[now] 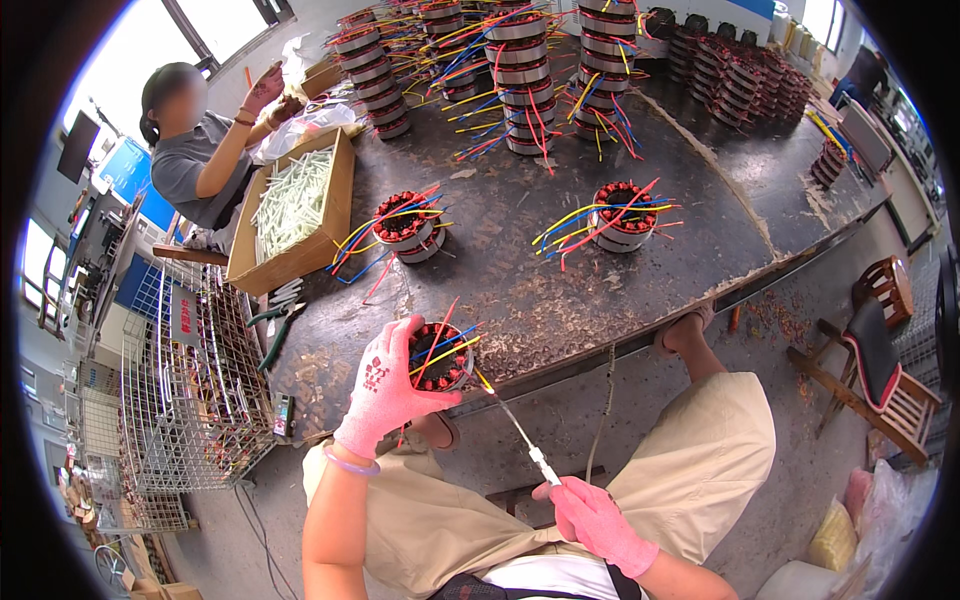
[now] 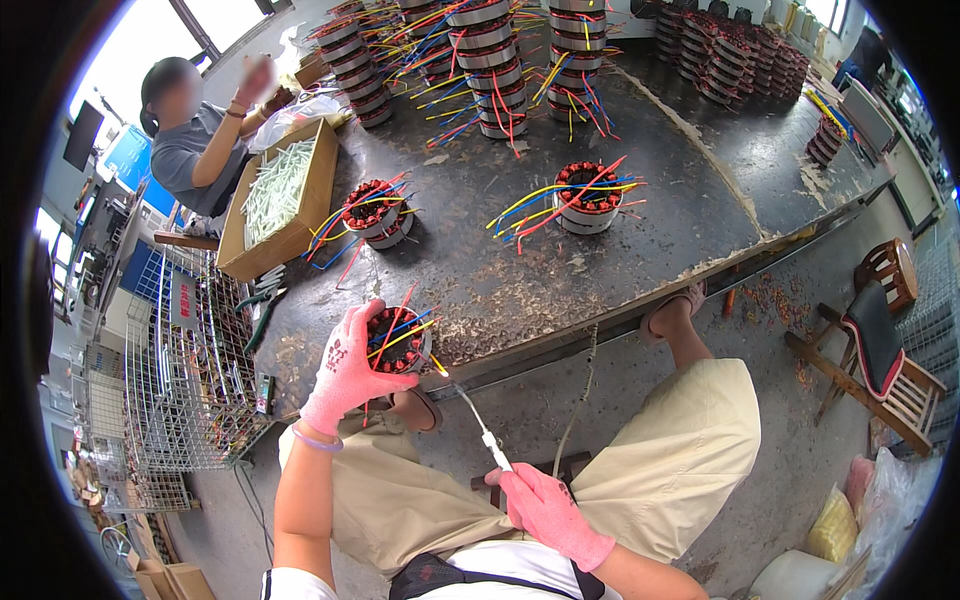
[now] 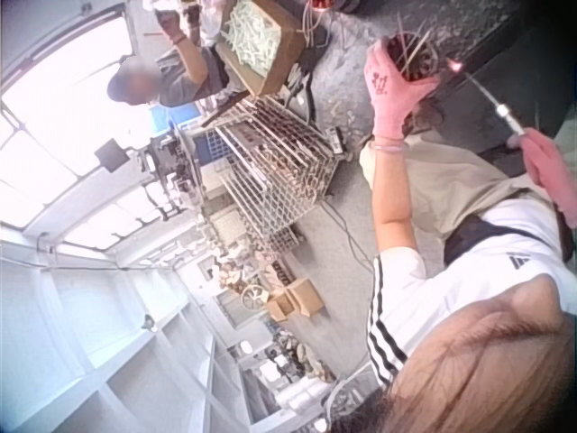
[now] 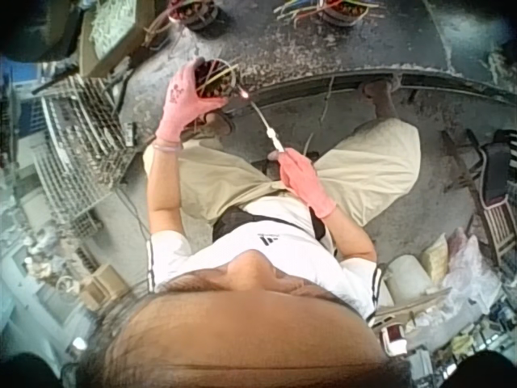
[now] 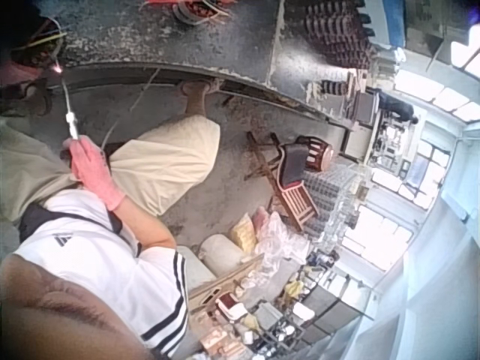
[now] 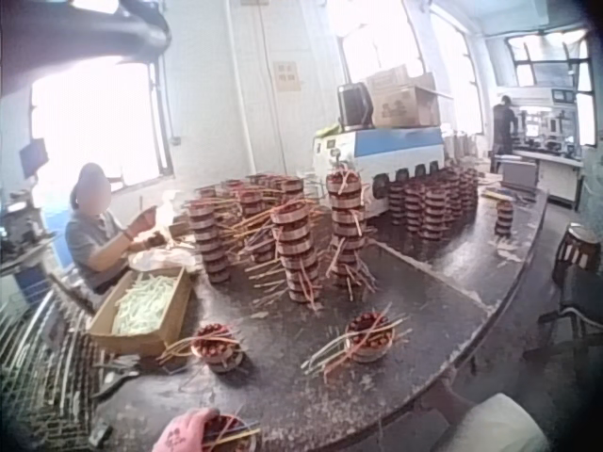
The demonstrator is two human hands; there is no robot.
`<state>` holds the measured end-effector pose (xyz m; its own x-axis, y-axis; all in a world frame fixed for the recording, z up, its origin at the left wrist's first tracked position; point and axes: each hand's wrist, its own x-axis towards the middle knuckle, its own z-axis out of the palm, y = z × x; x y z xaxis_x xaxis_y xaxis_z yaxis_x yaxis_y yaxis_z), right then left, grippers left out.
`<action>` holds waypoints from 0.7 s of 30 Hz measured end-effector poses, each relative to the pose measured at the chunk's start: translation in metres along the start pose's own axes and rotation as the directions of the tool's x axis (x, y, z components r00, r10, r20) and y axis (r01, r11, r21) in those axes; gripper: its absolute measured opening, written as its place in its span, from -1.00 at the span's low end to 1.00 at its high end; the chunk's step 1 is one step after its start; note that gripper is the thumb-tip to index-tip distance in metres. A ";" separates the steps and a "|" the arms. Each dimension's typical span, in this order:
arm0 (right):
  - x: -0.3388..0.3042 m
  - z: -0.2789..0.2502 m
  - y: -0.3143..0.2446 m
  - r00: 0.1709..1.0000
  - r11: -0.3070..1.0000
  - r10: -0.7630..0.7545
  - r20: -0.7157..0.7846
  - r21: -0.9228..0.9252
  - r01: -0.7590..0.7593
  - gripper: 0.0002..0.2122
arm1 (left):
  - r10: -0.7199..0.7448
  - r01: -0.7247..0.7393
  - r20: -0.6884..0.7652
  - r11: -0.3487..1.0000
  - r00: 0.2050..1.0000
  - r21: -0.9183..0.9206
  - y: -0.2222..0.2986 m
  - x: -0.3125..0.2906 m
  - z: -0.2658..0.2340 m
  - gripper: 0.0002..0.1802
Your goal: The person uses a soldering iron to attach wires to copper coil components. They pick up a component, apply solder and the iron to specific points, and then set the finished piece on the table among other similar items.
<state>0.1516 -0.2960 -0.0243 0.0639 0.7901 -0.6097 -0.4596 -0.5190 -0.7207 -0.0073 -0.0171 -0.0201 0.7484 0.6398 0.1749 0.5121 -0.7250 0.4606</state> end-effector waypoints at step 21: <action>0.003 -0.002 -0.007 0.997 0.997 -0.072 -0.010 0.011 0.072 -0.73 | 0.210 -0.209 0.164 0.978 0.964 -0.020 -0.005 0.011 -0.018 0.13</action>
<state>0.1564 -0.2905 -0.0218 0.1058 0.8219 -0.5597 -0.4632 -0.4574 -0.7591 -0.0092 -0.0022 -0.0047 0.8978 0.4230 0.1225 0.3356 -0.8373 0.4316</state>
